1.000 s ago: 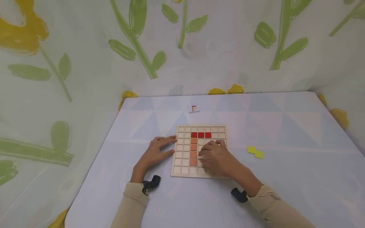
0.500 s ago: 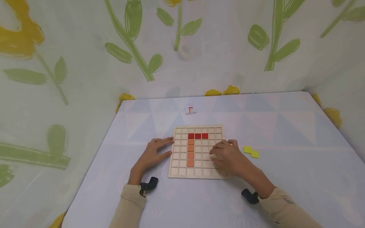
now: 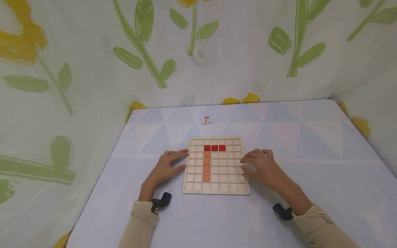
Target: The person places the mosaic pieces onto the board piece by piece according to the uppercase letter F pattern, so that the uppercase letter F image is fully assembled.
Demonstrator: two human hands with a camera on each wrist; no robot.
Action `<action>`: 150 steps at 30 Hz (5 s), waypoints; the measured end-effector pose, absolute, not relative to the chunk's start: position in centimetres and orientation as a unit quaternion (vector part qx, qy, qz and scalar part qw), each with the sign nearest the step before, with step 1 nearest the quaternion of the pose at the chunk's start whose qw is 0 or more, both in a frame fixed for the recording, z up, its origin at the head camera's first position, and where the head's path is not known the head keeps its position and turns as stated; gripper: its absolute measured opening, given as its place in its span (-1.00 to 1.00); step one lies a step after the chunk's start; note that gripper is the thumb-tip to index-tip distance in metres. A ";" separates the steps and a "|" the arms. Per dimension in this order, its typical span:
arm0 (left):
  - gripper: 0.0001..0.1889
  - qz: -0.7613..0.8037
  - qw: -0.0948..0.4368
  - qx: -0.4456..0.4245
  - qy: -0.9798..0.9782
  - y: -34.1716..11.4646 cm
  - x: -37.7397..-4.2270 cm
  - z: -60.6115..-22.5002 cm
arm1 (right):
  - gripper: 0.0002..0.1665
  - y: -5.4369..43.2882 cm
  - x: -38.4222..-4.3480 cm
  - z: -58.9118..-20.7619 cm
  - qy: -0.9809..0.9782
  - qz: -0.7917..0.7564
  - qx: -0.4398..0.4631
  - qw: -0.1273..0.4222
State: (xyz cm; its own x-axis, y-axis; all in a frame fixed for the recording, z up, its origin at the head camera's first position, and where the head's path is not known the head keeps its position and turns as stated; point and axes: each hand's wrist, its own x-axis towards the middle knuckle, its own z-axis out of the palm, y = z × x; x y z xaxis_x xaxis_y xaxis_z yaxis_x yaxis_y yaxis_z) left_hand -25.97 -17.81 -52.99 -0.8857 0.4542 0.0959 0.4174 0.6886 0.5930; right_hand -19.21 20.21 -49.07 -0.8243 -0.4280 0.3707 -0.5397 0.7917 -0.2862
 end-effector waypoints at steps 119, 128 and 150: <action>-0.49 0.325 0.034 0.241 0.914 -17.9 -26.1 -53.0 | -0.73 21.7 -19.9 -48.1 -0.936 0.188 0.248 0.167; -0.48 0.327 0.038 0.241 0.913 -18.0 -26.0 -52.9 | -0.73 21.1 -20.1 -48.1 -0.934 0.193 0.251 0.167; -0.49 0.319 0.034 0.236 0.917 -17.8 -26.1 -53.0 | -0.72 19.9 -20.5 -47.9 -0.929 0.198 0.267 0.165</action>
